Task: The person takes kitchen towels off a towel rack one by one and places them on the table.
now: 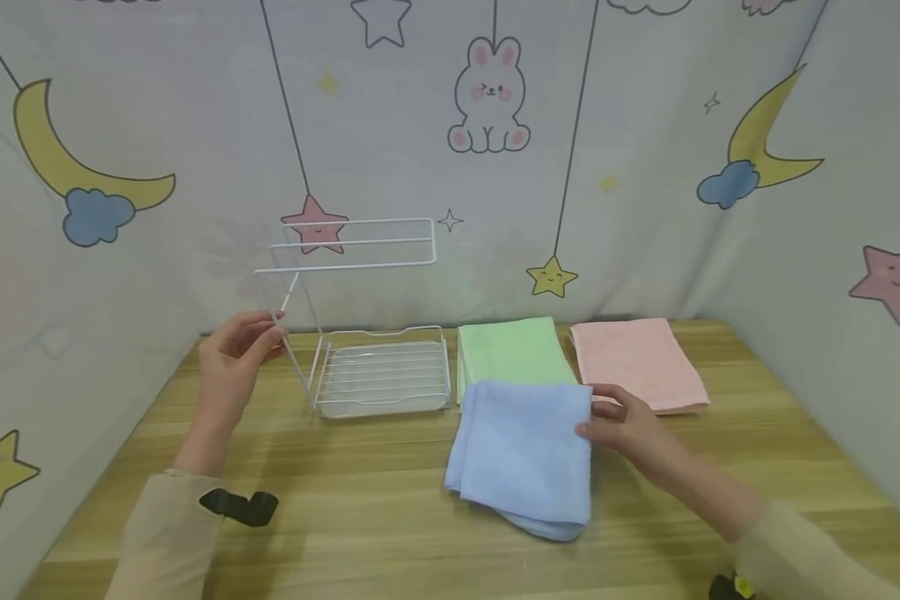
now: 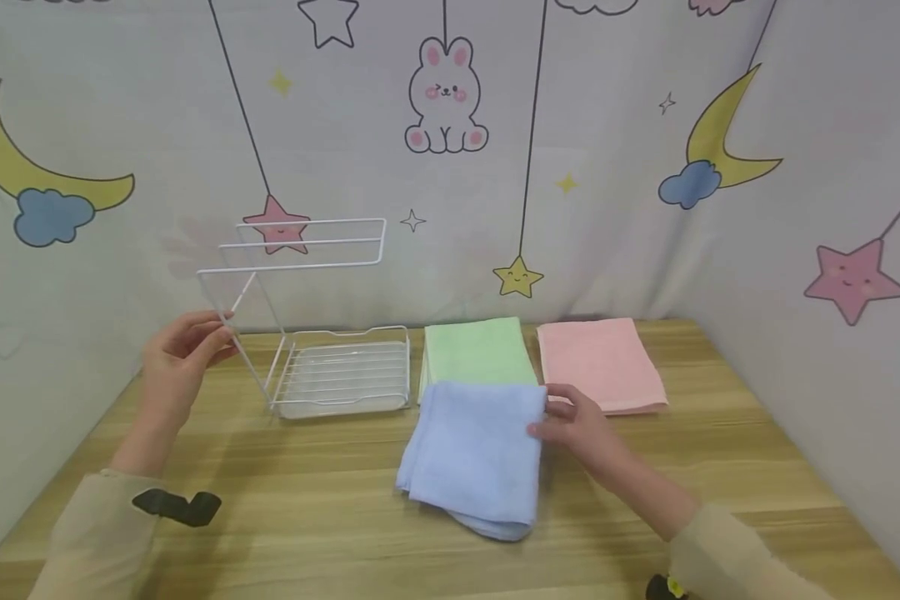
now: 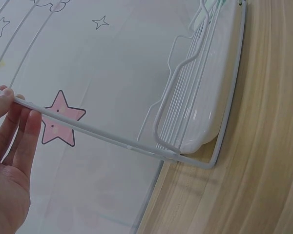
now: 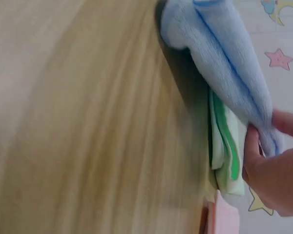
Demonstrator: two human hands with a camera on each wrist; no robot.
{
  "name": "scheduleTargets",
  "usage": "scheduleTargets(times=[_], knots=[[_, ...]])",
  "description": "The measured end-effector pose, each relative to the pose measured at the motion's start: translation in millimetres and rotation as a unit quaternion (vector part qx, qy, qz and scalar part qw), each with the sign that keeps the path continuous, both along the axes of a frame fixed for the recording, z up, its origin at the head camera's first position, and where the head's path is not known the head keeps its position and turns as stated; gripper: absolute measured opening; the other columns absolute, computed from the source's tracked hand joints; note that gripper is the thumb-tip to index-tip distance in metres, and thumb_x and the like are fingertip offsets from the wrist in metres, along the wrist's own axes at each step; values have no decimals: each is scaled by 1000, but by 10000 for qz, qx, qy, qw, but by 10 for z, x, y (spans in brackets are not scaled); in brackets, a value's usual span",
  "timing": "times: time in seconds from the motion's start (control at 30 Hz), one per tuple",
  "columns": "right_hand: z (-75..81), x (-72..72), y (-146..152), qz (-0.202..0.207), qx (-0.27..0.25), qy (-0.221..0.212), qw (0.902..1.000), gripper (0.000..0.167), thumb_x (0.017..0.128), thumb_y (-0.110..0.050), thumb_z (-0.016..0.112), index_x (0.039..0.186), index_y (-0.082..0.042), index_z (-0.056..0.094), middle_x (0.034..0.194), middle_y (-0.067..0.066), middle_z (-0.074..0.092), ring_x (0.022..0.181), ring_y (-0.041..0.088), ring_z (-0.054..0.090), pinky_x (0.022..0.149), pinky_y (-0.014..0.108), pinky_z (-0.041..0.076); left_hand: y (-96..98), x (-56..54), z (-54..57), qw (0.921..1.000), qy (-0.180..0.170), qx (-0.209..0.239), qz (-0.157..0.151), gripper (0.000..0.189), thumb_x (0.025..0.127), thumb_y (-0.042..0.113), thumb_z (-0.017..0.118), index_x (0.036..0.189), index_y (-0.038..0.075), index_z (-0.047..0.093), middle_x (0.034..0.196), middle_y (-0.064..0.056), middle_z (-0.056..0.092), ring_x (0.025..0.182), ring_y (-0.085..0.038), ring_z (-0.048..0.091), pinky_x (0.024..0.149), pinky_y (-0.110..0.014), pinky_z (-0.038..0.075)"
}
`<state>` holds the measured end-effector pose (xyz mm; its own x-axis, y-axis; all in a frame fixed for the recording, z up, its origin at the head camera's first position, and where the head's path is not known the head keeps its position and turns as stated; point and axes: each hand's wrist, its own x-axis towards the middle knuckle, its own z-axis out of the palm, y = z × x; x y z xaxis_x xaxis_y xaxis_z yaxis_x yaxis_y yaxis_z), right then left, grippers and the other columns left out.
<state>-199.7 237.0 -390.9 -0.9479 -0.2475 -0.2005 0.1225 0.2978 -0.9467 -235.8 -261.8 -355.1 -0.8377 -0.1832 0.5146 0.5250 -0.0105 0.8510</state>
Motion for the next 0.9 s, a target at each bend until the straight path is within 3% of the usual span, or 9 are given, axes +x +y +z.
scheduleTargets(times=[0.07,0.2,0.33,0.5,0.63,0.77,0.9], knots=[[-20,25,-29,-285,77,121,9995,72,90,-19,73,147,-1,32,140,25,54,107,7,63,91,19,58,3,0,3,10000,1,23,11,12,90,-8,64,100,-2,68,97,8,76,74,-6,71,73,-19,64],[-66,52,-73,-359,346,386,9980,66,94,-20,69,148,-1,35,136,27,57,107,13,64,88,24,62,8,2,4,10000,0,32,36,14,90,-9,64,103,-12,63,96,8,76,73,-5,70,72,-18,64],[-96,68,-87,-166,395,414,9982,67,97,-19,64,152,-2,29,140,31,51,115,27,63,82,29,64,10,5,5,10000,-17,13,18,12,90,-8,65,102,-7,65,97,8,76,74,-5,70,72,-18,64],[-93,69,-52,68,507,578,9970,67,98,-17,63,152,2,27,141,34,49,117,33,63,77,32,66,19,8,13,10000,-26,79,17,12,90,-7,65,102,-7,66,97,7,77,75,-5,70,72,-19,64],[-82,53,69,170,592,684,9958,68,97,-17,63,151,3,28,140,35,50,114,28,65,79,33,66,23,12,21,9999,-23,100,-15,12,90,-8,65,102,-6,66,97,7,77,75,-5,71,73,-18,64],[-90,43,213,205,584,540,9966,69,96,-19,65,152,-2,29,142,36,47,109,20,66,80,32,66,22,11,25,9999,-25,98,-15,15,90,-8,65,99,2,70,97,7,77,75,-5,70,73,-19,64],[-108,50,260,363,561,298,9973,71,95,-20,67,153,-5,29,152,34,34,116,25,63,85,34,65,14,10,16,10000,-34,82,-7,16,90,-7,65,99,5,70,97,7,76,75,-5,70,73,-18,64]])
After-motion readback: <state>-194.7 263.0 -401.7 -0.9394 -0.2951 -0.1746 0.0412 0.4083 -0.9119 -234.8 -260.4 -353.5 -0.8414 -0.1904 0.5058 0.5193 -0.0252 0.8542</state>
